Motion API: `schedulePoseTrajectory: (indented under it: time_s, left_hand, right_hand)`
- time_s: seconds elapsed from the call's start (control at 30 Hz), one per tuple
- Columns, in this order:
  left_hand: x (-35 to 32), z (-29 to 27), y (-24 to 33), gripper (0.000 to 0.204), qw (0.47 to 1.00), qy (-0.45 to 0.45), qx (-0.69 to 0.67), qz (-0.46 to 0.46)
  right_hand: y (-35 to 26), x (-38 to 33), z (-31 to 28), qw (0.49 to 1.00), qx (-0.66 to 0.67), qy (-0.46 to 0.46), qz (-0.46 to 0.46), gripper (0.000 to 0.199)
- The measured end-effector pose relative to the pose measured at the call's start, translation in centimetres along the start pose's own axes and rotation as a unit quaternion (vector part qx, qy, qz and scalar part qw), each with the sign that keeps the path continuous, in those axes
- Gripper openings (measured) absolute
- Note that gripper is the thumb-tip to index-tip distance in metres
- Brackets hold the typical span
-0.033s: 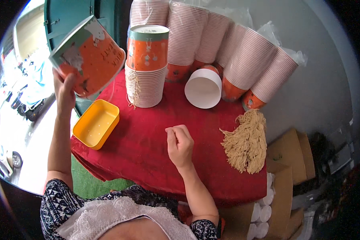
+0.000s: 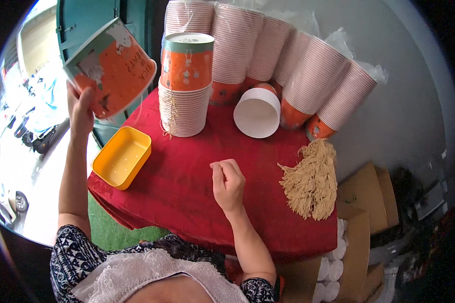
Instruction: Thread strings through pre-punched holes in the rim of paper buckets to attach handles for manual assembly.
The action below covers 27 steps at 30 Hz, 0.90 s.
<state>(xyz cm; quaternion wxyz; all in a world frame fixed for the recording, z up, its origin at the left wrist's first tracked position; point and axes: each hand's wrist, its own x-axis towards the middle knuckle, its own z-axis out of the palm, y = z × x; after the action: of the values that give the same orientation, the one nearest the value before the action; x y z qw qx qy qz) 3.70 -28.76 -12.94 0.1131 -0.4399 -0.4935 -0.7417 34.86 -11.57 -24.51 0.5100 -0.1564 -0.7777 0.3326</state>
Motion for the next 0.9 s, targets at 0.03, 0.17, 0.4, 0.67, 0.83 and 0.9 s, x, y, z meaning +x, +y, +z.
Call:
schedulePoseTrajectory:
  time_s: [0.03, 0.17, 0.4, 0.67, 0.83, 0.9]
  left_hand:
    - [1.1, 0.0, -0.4, 0.095, 1.000, 0.009, -0.004, 0.010]
    - [5.2, -0.4, -3.2, 0.094, 0.999, 0.022, -0.013, 0.026]
    - [11.5, 2.2, -9.2, 0.085, 0.994, 0.025, -0.104, 0.019]
    - [15.6, 6.3, -11.6, 0.088, 0.984, -0.024, -0.175, -0.002]
    - [15.7, 9.4, -12.4, 0.092, 0.978, -0.080, -0.191, -0.004]
    - [15.3, 10.7, -11.5, 0.093, 0.975, -0.106, -0.197, 0.009]
  right_hand:
    - [0.5, -0.2, 0.1, 1.000, 0.000, 0.000, -0.002, 0.013]
    - [2.0, -1.0, 0.3, 0.999, -0.018, -0.021, 0.019, 0.013]
    - [3.4, -1.8, 0.7, 0.995, -0.068, -0.070, 0.007, 0.014]
    - [4.0, -1.9, 0.9, 0.991, -0.096, -0.090, 0.010, 0.013]
    - [3.9, -2.1, 1.3, 0.989, -0.099, -0.108, 0.015, 0.012]
    - [4.0, -2.1, 1.3, 0.987, -0.106, -0.122, 0.017, 0.010]
